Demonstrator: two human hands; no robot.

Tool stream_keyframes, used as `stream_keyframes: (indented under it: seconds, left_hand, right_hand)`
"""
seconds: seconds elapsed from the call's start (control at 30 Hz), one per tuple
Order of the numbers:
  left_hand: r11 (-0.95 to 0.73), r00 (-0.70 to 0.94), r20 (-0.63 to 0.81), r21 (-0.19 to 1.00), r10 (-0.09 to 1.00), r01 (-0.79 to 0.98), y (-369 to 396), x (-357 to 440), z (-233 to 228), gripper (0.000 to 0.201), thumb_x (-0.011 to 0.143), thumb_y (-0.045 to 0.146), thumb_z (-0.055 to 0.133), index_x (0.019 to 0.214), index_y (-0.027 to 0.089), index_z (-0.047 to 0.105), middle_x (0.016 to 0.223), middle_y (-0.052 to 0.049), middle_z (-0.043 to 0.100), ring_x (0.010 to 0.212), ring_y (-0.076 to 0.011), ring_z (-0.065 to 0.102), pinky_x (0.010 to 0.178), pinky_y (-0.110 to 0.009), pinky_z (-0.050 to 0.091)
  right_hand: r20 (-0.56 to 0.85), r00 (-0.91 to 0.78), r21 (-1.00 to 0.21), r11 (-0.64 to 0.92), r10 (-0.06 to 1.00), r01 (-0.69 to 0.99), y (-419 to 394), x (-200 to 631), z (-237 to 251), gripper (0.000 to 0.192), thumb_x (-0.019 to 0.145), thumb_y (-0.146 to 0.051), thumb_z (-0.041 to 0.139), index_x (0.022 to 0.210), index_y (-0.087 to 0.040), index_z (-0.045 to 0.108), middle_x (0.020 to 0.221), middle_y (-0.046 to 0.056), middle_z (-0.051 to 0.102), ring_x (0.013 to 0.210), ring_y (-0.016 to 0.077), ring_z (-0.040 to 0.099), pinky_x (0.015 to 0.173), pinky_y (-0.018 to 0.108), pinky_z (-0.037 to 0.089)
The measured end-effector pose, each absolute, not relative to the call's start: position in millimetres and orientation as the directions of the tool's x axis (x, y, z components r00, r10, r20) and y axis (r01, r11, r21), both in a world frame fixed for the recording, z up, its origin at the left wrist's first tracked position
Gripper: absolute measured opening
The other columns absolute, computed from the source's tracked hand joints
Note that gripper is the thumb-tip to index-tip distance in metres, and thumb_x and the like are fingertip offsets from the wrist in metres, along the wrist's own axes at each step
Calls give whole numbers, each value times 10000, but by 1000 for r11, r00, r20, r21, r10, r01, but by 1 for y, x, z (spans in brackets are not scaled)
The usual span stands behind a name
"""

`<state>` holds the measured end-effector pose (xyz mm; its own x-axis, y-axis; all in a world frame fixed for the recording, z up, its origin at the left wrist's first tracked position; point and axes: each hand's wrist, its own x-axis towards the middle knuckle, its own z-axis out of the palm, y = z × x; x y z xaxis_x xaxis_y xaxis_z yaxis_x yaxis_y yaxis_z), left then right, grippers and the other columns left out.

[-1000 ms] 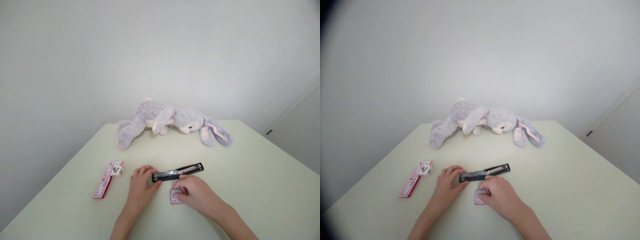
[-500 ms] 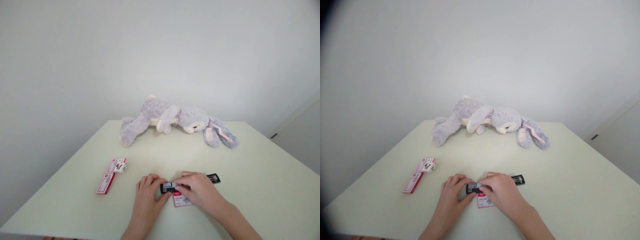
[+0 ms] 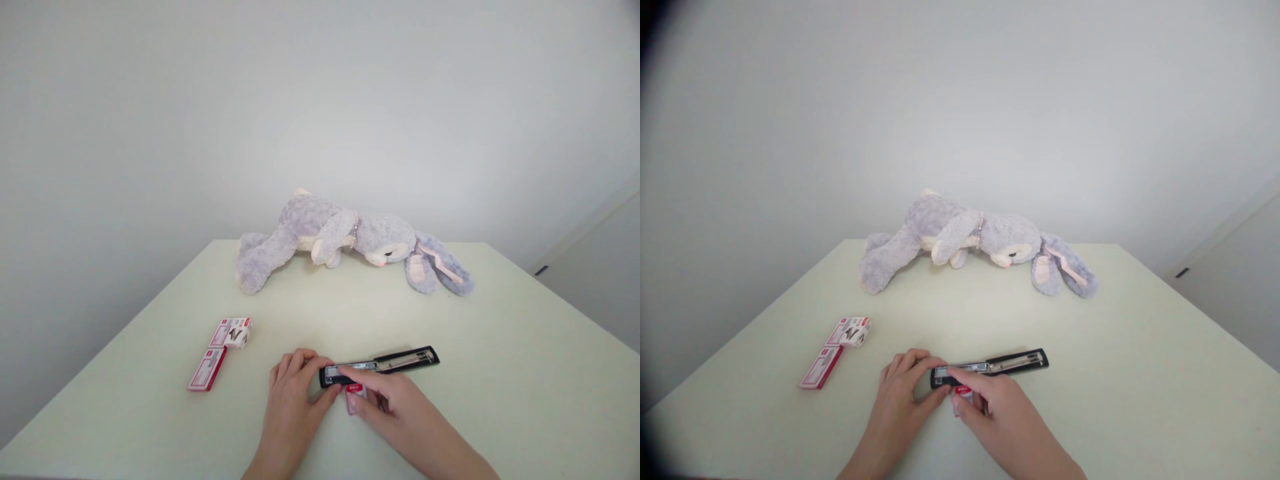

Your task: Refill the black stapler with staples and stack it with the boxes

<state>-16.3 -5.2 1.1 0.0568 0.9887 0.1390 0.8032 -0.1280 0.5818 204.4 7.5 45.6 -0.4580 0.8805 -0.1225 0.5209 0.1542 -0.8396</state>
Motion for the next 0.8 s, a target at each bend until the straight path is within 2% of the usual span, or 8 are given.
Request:
stream_keyframes:
  seconds: [0.07,0.17,0.23,0.3,0.33,0.4,0.5,0.8]
  left_hand:
    - [-129,55,143,580,988,804,-5,-17,0,286,878,325,760,1152,390,715,1189,4,650,1143,-255,570,997,-444,402]
    - [-129,55,142,580,988,804,-5,-18,-2,283,878,327,757,1149,399,720,1190,7,651,1140,-254,571,997,-441,408]
    - [-128,57,139,581,989,804,-4,-19,-4,285,880,331,755,1152,408,722,1191,10,651,1144,-254,572,1004,-444,408]
    - [-126,58,135,579,989,806,-4,-19,-5,285,882,343,753,1156,414,725,1196,10,651,1147,-255,573,1008,-450,406]
    - [-124,58,132,577,990,807,-4,-20,-5,284,884,349,752,1159,415,725,1199,9,650,1148,-256,574,1008,-452,406]
    - [-123,59,129,575,990,809,-4,-20,-4,281,885,355,751,1159,415,727,1200,9,651,1149,-256,576,1006,-452,406]
    - [-125,60,130,576,990,808,-4,-19,-2,280,882,351,757,1154,414,728,1191,12,655,1147,-252,580,1001,-446,411]
    - [-128,49,151,572,987,810,-2,-18,-4,286,867,329,761,1147,372,714,1171,0,662,1123,-265,586,978,-460,426]
  right_hand:
    - [-146,-409,-883,68,901,465,6,222,37,389,980,-483,586,1253,-252,739,723,-16,617,656,162,499,614,261,361]
    - [-217,-332,-887,-42,918,460,10,265,20,491,965,-608,571,861,-174,775,661,-11,527,626,144,427,585,267,322]
    - [-244,-248,-879,-105,938,466,14,290,12,498,925,-645,620,920,-168,765,618,-38,457,584,130,376,549,263,282]
    - [-231,-212,-903,-128,950,411,19,303,10,534,914,-638,649,1200,-191,710,628,-64,430,563,124,352,527,257,264]
    - [-208,-218,-922,-116,954,370,21,303,12,570,922,-625,650,1310,-208,650,647,-69,437,563,123,354,526,254,268]
    - [-132,-271,-953,-46,954,301,28,294,20,545,947,-587,641,1353,-225,607,721,-51,494,610,130,402,560,256,312]
    - [-25,-388,-959,87,921,268,37,268,38,366,960,-529,651,1136,-208,679,827,-14,552,725,149,469,648,267,366]
    - [-21,-532,-794,309,846,523,48,213,63,104,912,-318,718,939,-238,658,685,-85,459,625,111,453,587,243,291]
